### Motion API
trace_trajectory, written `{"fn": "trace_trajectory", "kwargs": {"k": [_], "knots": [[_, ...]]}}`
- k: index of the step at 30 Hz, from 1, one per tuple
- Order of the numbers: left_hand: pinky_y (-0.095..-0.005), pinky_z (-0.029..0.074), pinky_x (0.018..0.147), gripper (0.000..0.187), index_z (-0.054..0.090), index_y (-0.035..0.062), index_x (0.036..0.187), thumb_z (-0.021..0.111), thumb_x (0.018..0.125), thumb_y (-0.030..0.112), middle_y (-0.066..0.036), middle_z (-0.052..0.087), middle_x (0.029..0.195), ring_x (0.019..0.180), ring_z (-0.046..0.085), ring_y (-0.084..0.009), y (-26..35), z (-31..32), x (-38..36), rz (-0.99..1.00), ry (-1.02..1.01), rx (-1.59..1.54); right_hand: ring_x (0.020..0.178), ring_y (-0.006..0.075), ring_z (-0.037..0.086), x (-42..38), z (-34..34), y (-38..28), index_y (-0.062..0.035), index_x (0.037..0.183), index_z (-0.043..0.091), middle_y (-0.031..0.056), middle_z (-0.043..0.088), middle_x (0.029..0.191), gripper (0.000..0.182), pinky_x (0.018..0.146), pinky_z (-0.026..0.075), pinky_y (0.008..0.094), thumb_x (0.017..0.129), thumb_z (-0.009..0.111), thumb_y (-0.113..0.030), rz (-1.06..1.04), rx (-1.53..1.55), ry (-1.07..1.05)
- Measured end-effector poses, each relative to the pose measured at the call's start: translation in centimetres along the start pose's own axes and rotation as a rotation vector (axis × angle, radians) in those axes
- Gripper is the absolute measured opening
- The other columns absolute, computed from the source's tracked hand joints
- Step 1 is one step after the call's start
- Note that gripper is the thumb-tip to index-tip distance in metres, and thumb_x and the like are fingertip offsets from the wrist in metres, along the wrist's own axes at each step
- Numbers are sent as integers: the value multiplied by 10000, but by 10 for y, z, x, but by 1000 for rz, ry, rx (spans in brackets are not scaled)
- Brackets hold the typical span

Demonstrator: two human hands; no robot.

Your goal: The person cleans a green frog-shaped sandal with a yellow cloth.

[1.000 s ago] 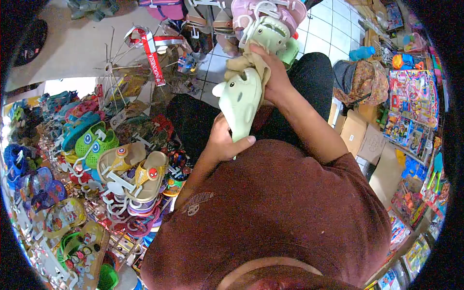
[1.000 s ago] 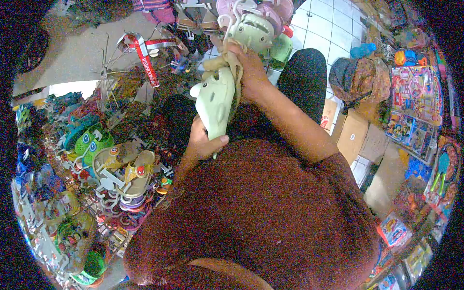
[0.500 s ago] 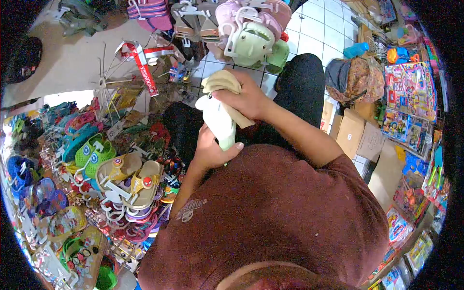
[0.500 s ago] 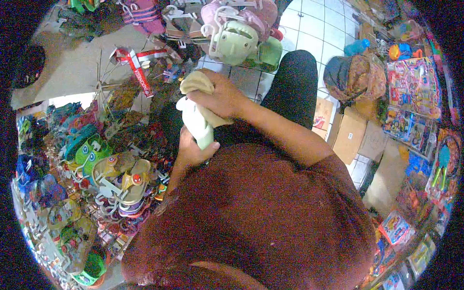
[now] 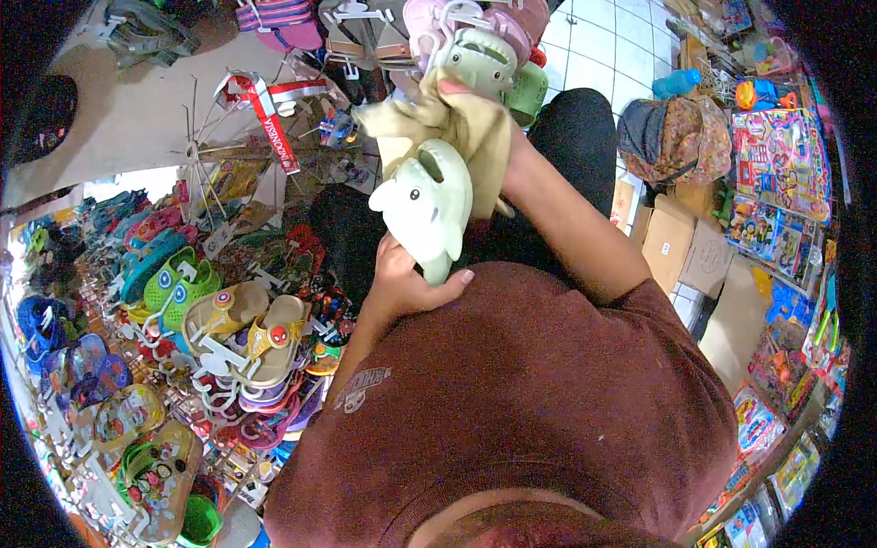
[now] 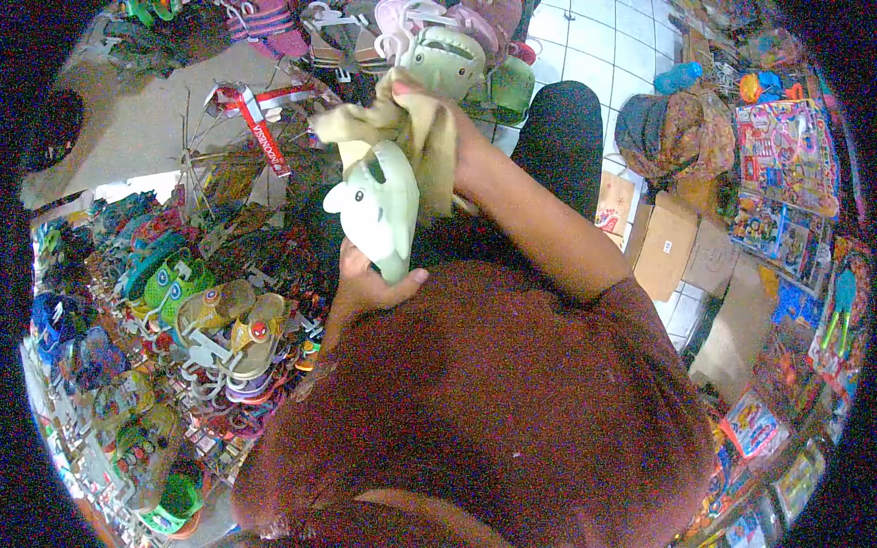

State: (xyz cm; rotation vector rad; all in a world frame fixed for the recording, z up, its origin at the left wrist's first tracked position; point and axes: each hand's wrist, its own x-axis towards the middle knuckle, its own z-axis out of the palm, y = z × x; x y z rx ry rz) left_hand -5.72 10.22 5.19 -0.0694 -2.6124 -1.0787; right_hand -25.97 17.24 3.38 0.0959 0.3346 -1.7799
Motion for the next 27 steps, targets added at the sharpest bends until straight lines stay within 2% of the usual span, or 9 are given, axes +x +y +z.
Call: {"fn": "trace_trajectory", "kwargs": {"k": [2, 5, 6, 9, 12, 19, 21, 23, 27], "knots": [[-434, 452, 886, 449, 648, 22, 948, 774, 644, 327, -147, 641, 982, 958, 600, -345, -2, -2, 2, -47, -20, -48, 950, 242, 613, 0, -1, -2, -89, 1205, 517, 106, 625, 1083, 482, 866, 487, 368, 825, 673, -343, 98, 20, -133], [-430, 462, 873, 404, 650, 24, 928, 767, 658, 301, -151, 641, 974, 951, 599, -349, 1, -5, 5, -171, -83, -74, 934, 208, 610, -26, 20, 13, -77, 1240, 513, 100, 630, 1080, 529, 883, 472, 342, 824, 684, -356, -429, -1100, -64], [-428, 463, 874, 409, 651, 21, 933, 769, 657, 299, -155, 639, 985, 956, 599, -352, 0, -3, 5, -146, -72, -73, 911, 173, 603, -29, 24, 13, -61, 1227, 528, 93, 641, 1046, 515, 884, 464, 324, 811, 694, -315, -446, -1117, -27], [-424, 464, 884, 426, 652, 13, 949, 775, 652, 293, -169, 633, 1014, 972, 598, -360, -2, 3, 3, -86, -32, -69, 876, 184, 623, -15, 5, 13, -59, 1188, 551, 91, 648, 1001, 457, 841, 495, 329, 796, 667, -263, -339, -1077, 133], [-416, 466, 895, 469, 655, -5, 974, 785, 638, 296, -189, 629, 1024, 1008, 597, -358, 2, 8, 4, -74, 14, -76, 844, 214, 645, -13, 6, 16, -60, 1163, 553, 97, 647, 981, 414, 784, 530, 344, 782, 619, -207, -195, -494, 270], [-301, 481, 741, 103, 592, -15, 827, 574, 837, 86, -142, 602, 987, 873, 593, -214, -37, 19, -19, 46, 469, -332, 813, 249, 659, -4, 3, 5, -54, 1104, 576, 116, 638, 959, 345, 745, 550, 363, 776, 573, -159, -163, -253, 273], [-284, 448, 794, 113, 553, -4, 940, 552, 865, 80, -87, 561, 999, 902, 549, -165, -30, 16, -15, -489, 571, -394, 802, 241, 653, -5, 4, -2, -51, 1072, 594, 108, 633, 952, 321, 740, 547, 359, 765, 567, -138, -164, -293, 287], [-278, 395, 887, 298, 448, 22, 1166, 527, 896, 120, -69, 508, 1093, 975, 501, -155, -38, 19, -7, -582, 388, -828, 792, 233, 650, 2, -2, -4, -56, 1059, 602, 100, 631, 939, 317, 733, 544, 353, 755, 570, -138, -160, -361, 272], [-391, 409, 993, 461, 374, 48, 1329, 521, 928, 221, -115, 477, 1282, 1172, 496, -245, -68, 35, -15, -728, 247, -1467, 742, 260, 657, 15, -21, 7, 27, 1036, 578, 130, 643, 919, 293, 738, 550, 361, 776, 542, -105, -74, -355, 284]]}}
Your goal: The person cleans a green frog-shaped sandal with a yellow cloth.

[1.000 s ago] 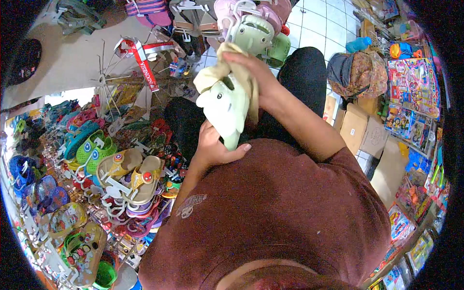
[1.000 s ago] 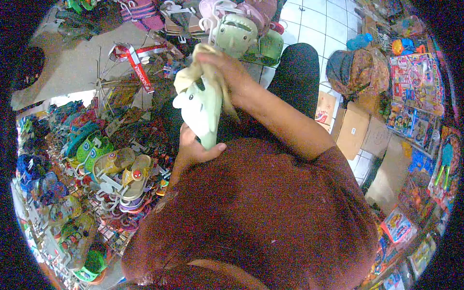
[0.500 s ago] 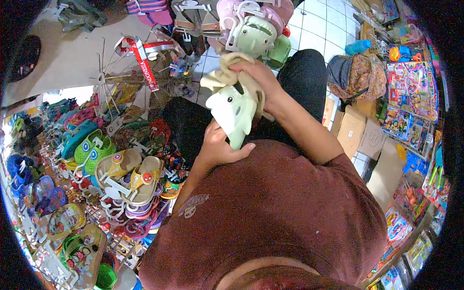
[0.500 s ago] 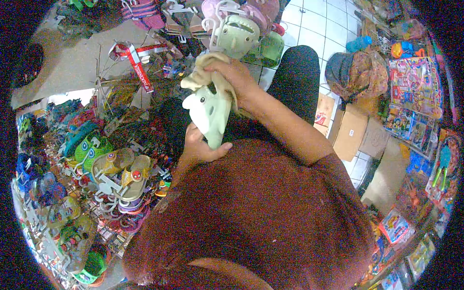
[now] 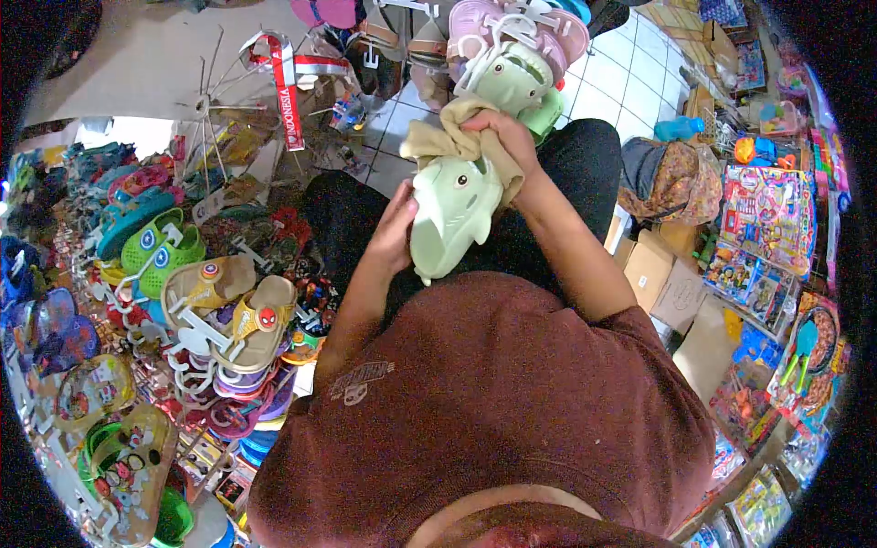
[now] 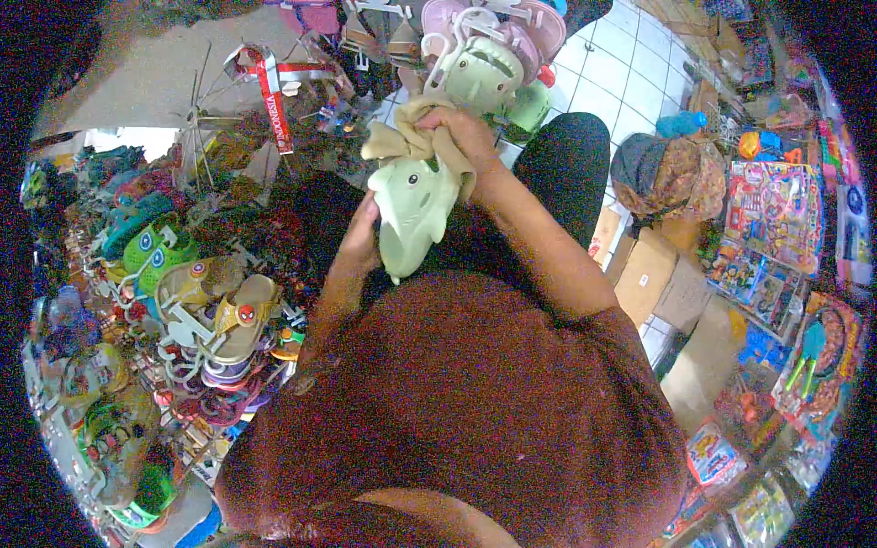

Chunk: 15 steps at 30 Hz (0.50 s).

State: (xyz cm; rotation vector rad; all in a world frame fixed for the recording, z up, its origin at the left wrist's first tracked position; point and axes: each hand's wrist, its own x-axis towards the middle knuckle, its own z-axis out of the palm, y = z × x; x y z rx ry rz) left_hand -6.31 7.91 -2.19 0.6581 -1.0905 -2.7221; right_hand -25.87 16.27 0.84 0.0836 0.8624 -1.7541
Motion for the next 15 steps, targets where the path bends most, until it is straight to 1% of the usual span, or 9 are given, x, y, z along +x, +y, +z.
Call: {"fn": "trace_trajectory", "kwargs": {"k": [1, 4, 5, 7, 8, 9, 11, 13, 15], "knots": [[-429, 401, 1022, 527, 367, 53, 1357, 511, 932, 330, -138, 466, 1334, 1231, 472, -279, -2, -7, 0, -49, -39, 5, 761, 242, 653, -19, 23, -7, 14, 1039, 586, 117, 643, 927, 285, 749, 542, 355, 783, 549, -106, 14, -39, 104], [-417, 405, 1020, 599, 355, 60, 1379, 496, 922, 422, -147, 490, 1323, 1207, 496, -294, -9, -29, 6, -195, -39, -174, 829, 220, 646, -21, 23, 2, -8, 1101, 571, 109, 633, 977, 319, 782, 529, 348, 804, 561, -124, -176, -239, 44], [-478, 451, 968, 646, 334, 73, 1400, 505, 903, 450, -159, 503, 1316, 1162, 533, -329, -13, -31, 9, -153, 38, -164, 921, 231, 628, -14, 14, 11, -32, 1187, 532, 121, 616, 1049, 380, 845, 508, 361, 841, 565, -185, -195, -170, -78], [-531, 481, 904, 636, 349, 80, 1391, 534, 890, 426, -157, 507, 1311, 1121, 561, -338, -56, -96, 40, -99, -225, -78, 981, 253, 611, -17, 18, 13, -37, 1228, 503, 134, 600, 1110, 410, 883, 493, 375, 864, 551, -218, -83, -1, -69], [-557, 490, 877, 630, 355, 88, 1388, 546, 883, 412, -160, 517, 1296, 1096, 576, -338, -58, -100, 37, -130, -286, -186, 1011, 264, 603, -19, 19, 13, -39, 1248, 488, 141, 592, 1140, 425, 901, 485, 381, 875, 545, -235, -30, 85, -62], [-583, 498, 849, 625, 360, 96, 1385, 559, 875, 399, -163, 527, 1281, 1072, 591, -339, -56, -98, 34, -167, -345, -292, 1084, 303, 573, -17, 18, 12, -34, 1275, 473, 161, 566, 1213, 450, 967, 446, 419, 898, 516, -276, -72, 105, -28], [-620, 474, 860, 638, 339, 109, 1396, 567, 867, 383, -174, 527, 1271, 1091, 578, -340, -52, -94, 26, -239, -438, -641, 1124, 311, 549, -23, 16, 2, -52, 1299, 456, 155, 546, 1250, 527, 994, 413, 455, 870, 537, -346, -76, 175, -64], [-640, 428, 914, 665, 298, 104, 1415, 566, 861, 354, -180, 490, 1306, 1176, 515, -348, -44, -88, 26, -162, -452, -669, 1191, 336, 502, -30, 23, -12, -51, 1336, 428, 165, 497, 1323, 628, 1027, 371, 489, 864, 515, -455, -111, 143, -50], [-655, 384, 955, 686, 262, 92, 1428, 567, 849, 299, -183, 452, 1340, 1248, 449, -357, -8, -45, 8, -73, -259, -557, 1208, 345, 485, -38, 18, -16, -42, 1349, 415, 171, 482, 1338, 651, 1033, 365, 490, 873, 490, -479, -191, 214, -45]]}}
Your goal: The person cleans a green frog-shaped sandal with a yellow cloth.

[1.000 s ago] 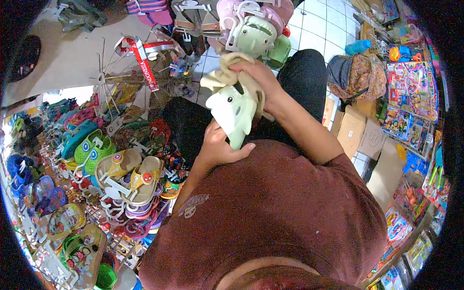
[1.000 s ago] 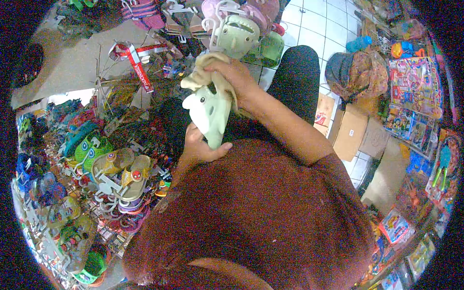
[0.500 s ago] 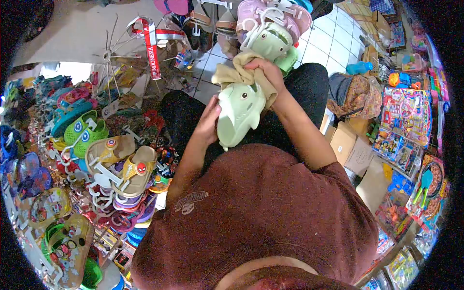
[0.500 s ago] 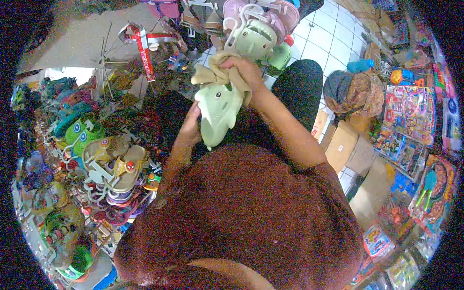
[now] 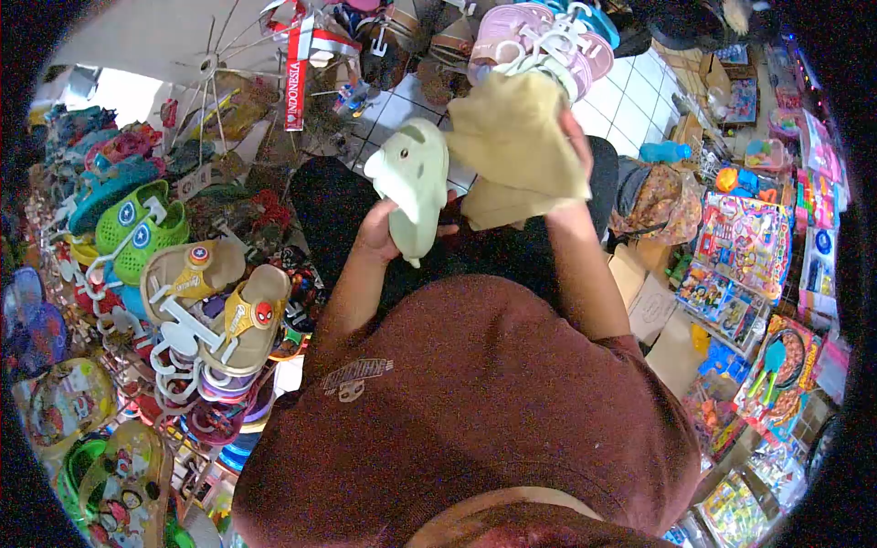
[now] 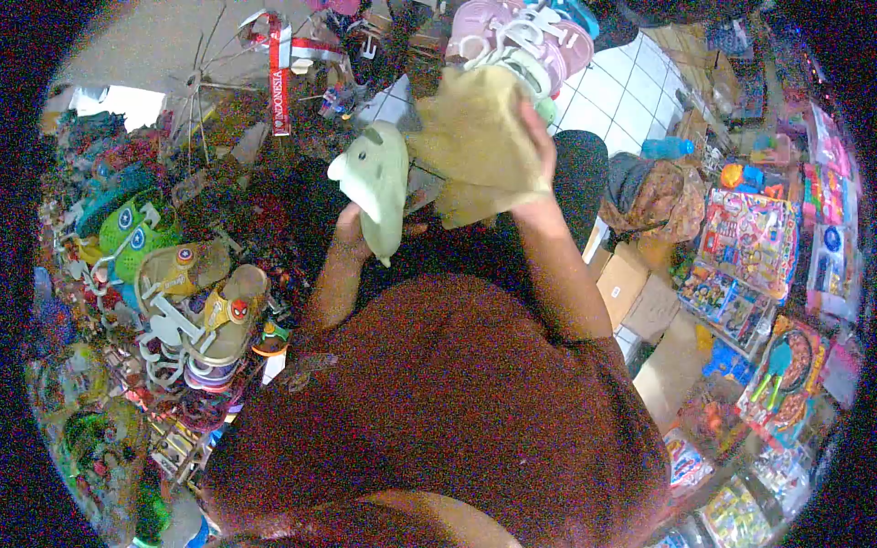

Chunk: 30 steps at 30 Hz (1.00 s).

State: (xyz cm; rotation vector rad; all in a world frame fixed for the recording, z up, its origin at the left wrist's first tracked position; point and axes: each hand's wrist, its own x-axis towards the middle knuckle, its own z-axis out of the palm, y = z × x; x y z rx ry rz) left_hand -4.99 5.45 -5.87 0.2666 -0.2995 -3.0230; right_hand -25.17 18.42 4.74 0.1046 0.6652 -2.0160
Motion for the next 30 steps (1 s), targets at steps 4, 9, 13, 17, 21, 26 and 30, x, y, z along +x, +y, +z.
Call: {"fn": "trace_trajectory", "kwargs": {"k": [4, 9, 13, 17, 21, 26, 30], "knots": [[-680, 350, 968, 728, 243, 62, 1422, 537, 758, 113, -188, 421, 1360, 1282, 396, -387, 3, 13, 5, 53, -27, 7, 1226, 358, 469, -14, -12, -12, -42, 1385, 382, 173, 443, 1378, 744, 1030, 362, 500, 874, 400, -582, 78, 236, -254], [-564, 398, 1003, 690, 305, 45, 1387, 508, 728, 9, -171, 455, 1327, 1228, 469, -347, -5, -23, -6, -36, 128, 153, 1359, 364, 275, -12, 16, 48, 4, 1379, 354, 198, 266, 1485, 799, 1112, 242, 419, 737, 697, -323, -517, -1643, -497], [-476, 435, 999, 658, 357, 36, 1347, 510, 709, -18, -151, 509, 1257, 1164, 528, -323, -1, -23, -12, -8, 238, 148, 1336, 407, 301, 12, -5, 89, 4, 1309, 444, 206, 215, 1500, 630, 1082, 292, 404, 761, 665, -215, -567, -1756, -379], [-471, 492, 909, 510, 459, 28, 1195, 521, 693, -39, -133, 570, 1079, 1013, 596, -316, -13, -23, 3, -39, 501, 90, 1145, 386, 530, 27, -39, 98, 27, 1226, 510, 254, 487, 1298, 488, 943, 443, 394, 788, 631, -149, -612, -1733, -263], [-464, 515, 866, 427, 492, 38, 1153, 542, 729, 17, -137, 589, 1058, 958, 618, -310, -24, -54, 16, -19, 571, 206, 860, 405, 630, 43, -109, 128, -5, 1131, 573, 236, 645, 926, 412, 737, 515, 424, 799, 660, -233, -254, -1913, 48], [-451, 537, 818, 410, 487, 23, 1154, 560, 751, 40, -149, 584, 1034, 909, 627, -326, -21, -73, 18, -97, 579, 107, 810, 433, 629, 56, -116, 117, -10, 1029, 623, 252, 654, 878, 594, 729, 503, 510, 776, 631, -548, -237, -1965, 68], [-478, 538, 812, 412, 473, 36, 1184, 579, 792, 107, -154, 590, 1052, 918, 627, -340, -8, -23, 17, -151, 583, 139, 827, 298, 656, 73, -149, 92, -9, 1098, 591, 145, 665, 930, 511, 734, 525, 407, 840, 641, -447, -262, -1402, 289]]}}
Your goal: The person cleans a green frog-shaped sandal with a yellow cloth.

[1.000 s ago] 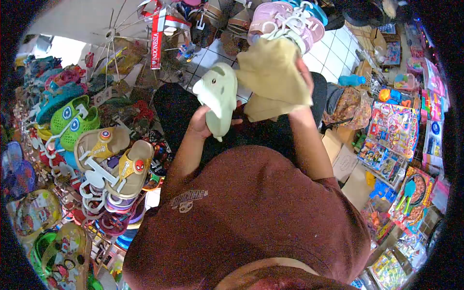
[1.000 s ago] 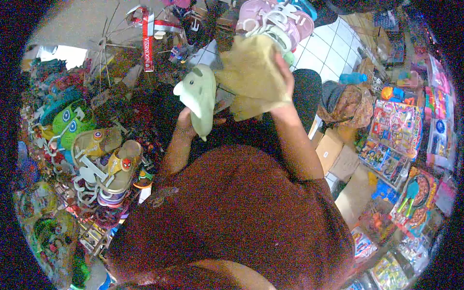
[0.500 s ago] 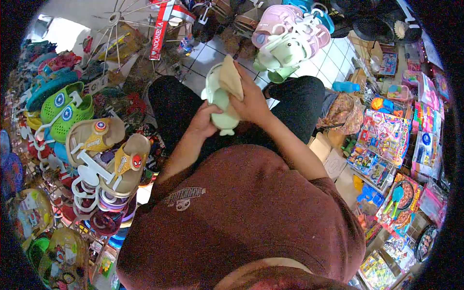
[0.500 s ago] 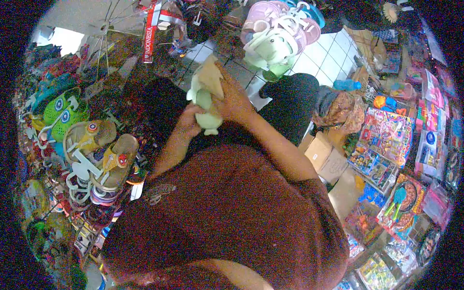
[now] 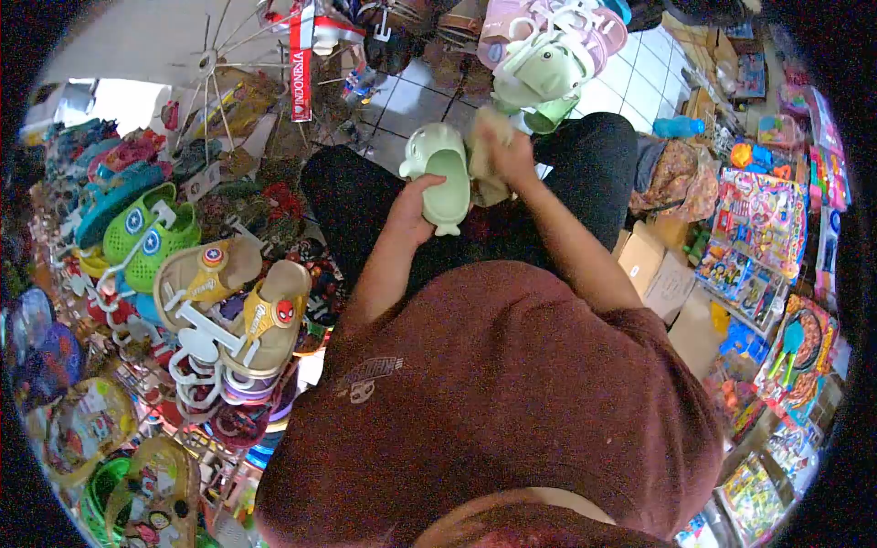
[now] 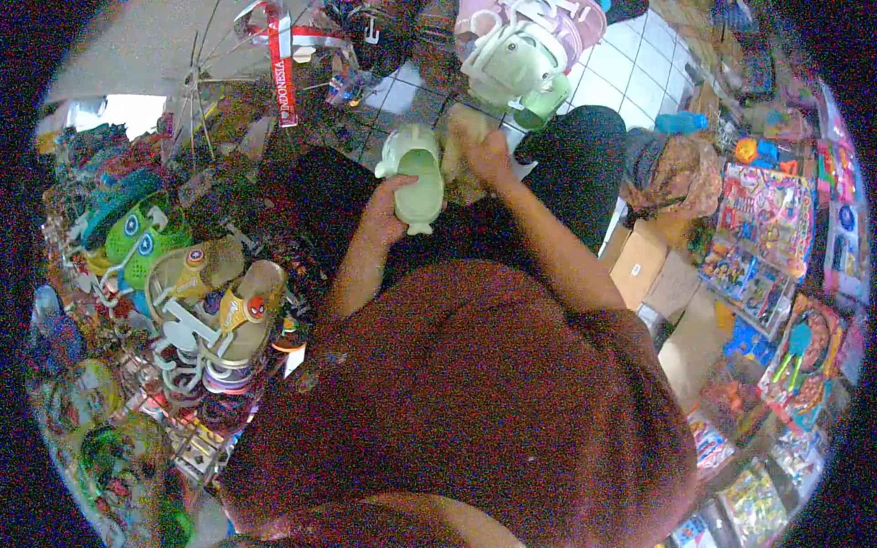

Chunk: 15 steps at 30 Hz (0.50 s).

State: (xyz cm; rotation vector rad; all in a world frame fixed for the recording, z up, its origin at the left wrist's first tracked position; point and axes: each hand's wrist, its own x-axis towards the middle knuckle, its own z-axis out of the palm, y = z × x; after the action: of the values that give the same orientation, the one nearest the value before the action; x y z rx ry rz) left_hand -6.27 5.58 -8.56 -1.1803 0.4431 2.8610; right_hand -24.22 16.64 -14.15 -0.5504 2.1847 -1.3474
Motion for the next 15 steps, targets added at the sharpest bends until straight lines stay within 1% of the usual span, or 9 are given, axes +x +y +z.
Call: {"fn": "trace_trajectory", "kwargs": {"k": [1, 2, 4, 5, 6, 9, 10, 13, 15], "knots": [[-493, 539, 811, 423, 469, 51, 1195, 586, 797, 138, -165, 591, 1077, 936, 625, -346, 1, 6, -4, 26, 26, 19, 845, 259, 656, 3, -1, 3, -17, 1122, 578, 108, 663, 966, 481, 730, 527, 373, 854, 647, -411, 92, 238, 38], [-507, 540, 810, 435, 465, 66, 1205, 593, 802, 169, -176, 592, 1101, 953, 624, -352, 0, 8, -7, 52, 54, 37, 868, 240, 642, 0, -2, 8, -14, 1168, 546, 110, 651, 1003, 516, 761, 520, 369, 860, 638, -417, 158, 455, 19], [-535, 537, 806, 448, 456, 71, 1217, 594, 801, 169, -170, 591, 1099, 948, 623, -354, -6, -10, 6, 188, 99, 99, 914, 203, 613, -11, -16, -34, -7, 1259, 482, 112, 626, 1077, 590, 823, 505, 362, 871, 620, -429, 277, 889, -22], [-549, 536, 805, 455, 452, 73, 1222, 594, 801, 169, -167, 590, 1098, 945, 623, -355, -9, -19, 15, 261, 118, 126, 940, 202, 601, -16, -18, -47, -10, 1279, 459, 105, 612, 1105, 591, 835, 495, 354, 884, 603, -426, 282, 885, -47], [-633, 501, 817, 510, 425, 87, 1264, 590, 788, 165, -160, 577, 1107, 943, 616, -359, -1, -16, 12, 237, 59, 132, 967, 201, 590, -20, -19, -58, -14, 1299, 437, 99, 597, 1133, 593, 846, 486, 345, 897, 587, -423, 286, 880, -73], [-637, 470, 872, 558, 393, 74, 1301, 570, 779, 157, -172, 546, 1172, 1019, 588, -353, 6, 7, -10, 213, -139, -137, 996, 191, 571, -18, -16, -45, -13, 1312, 428, 94, 587, 1146, 568, 856, 471, 330, 923, 552, -409, 274, 728, -71], [-595, 402, 960, 620, 327, 67, 1382, 510, 792, 125, -139, 473, 1304, 1207, 485, -308, 10, 13, -19, 183, -358, -183, 997, 187, 568, -16, -15, -46, -12, 1309, 435, 95, 588, 1138, 556, 855, 469, 326, 931, 542, -404, 266, 655, -58], [-563, 424, 943, 624, 323, 70, 1387, 504, 794, 145, -134, 466, 1326, 1213, 479, -295, 11, 5, -15, 271, -342, -140, 997, 188, 568, -26, -18, -70, -2, 1301, 448, 100, 585, 1140, 572, 858, 468, 327, 931, 525, -432, 252, 690, 44], [-517, 466, 896, 582, 324, 78, 1391, 463, 842, 214, -131, 478, 1325, 1187, 503, -290, 7, 10, -24, 357, -259, -45, 987, 190, 572, -32, -20, -68, 0, 1287, 462, 102, 586, 1141, 578, 863, 465, 334, 930, 515, -451, 191, 630, 7]]}}
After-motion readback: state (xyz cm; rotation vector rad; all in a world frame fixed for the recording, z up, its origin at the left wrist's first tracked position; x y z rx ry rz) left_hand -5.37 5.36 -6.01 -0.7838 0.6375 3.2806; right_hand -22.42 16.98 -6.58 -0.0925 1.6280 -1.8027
